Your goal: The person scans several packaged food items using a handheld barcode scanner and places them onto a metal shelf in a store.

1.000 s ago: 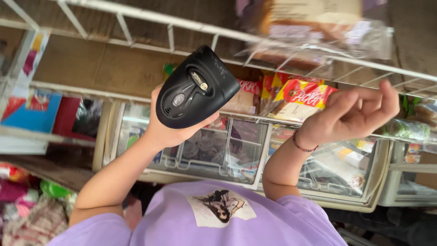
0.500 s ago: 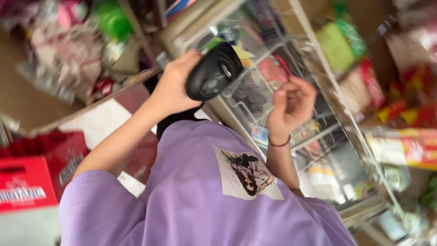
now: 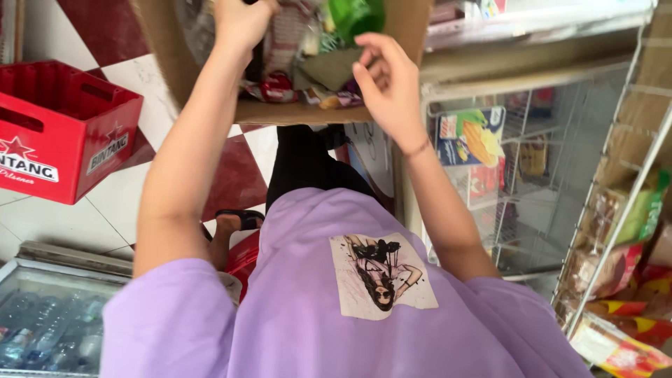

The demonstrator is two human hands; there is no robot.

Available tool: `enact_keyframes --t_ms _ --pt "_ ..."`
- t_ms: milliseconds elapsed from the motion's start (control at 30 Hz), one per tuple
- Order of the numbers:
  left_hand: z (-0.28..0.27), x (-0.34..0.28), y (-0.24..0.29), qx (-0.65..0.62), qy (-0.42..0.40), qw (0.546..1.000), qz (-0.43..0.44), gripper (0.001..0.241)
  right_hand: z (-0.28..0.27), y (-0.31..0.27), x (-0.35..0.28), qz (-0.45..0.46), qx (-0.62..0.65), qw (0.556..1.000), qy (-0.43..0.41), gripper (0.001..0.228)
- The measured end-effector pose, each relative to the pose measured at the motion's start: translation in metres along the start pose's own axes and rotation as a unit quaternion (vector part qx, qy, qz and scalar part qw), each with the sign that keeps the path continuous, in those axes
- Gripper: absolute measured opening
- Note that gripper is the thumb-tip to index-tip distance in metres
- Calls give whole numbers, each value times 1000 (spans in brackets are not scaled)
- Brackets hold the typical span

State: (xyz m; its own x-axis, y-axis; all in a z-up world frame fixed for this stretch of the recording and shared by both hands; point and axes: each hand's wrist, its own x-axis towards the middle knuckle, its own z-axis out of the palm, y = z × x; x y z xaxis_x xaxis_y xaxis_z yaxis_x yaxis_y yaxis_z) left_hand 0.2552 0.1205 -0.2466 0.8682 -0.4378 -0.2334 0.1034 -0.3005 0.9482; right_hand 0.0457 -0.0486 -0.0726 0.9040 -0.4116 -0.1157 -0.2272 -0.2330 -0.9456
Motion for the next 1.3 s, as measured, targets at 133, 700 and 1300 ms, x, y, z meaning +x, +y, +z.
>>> enact_keyframes --t_ms 133,700,1300 --pt "0 54 -27 28 83 985 -151 40 47 39 95 -66 -107 990 -68 30" --pt "30 -17 -22 -131 120 891 -418 28 128 184 163 163 -261 945 -114 24" --pt "-13 16 10 -243 195 881 -357 30 118 187 154 111 -212 971 -27 116"
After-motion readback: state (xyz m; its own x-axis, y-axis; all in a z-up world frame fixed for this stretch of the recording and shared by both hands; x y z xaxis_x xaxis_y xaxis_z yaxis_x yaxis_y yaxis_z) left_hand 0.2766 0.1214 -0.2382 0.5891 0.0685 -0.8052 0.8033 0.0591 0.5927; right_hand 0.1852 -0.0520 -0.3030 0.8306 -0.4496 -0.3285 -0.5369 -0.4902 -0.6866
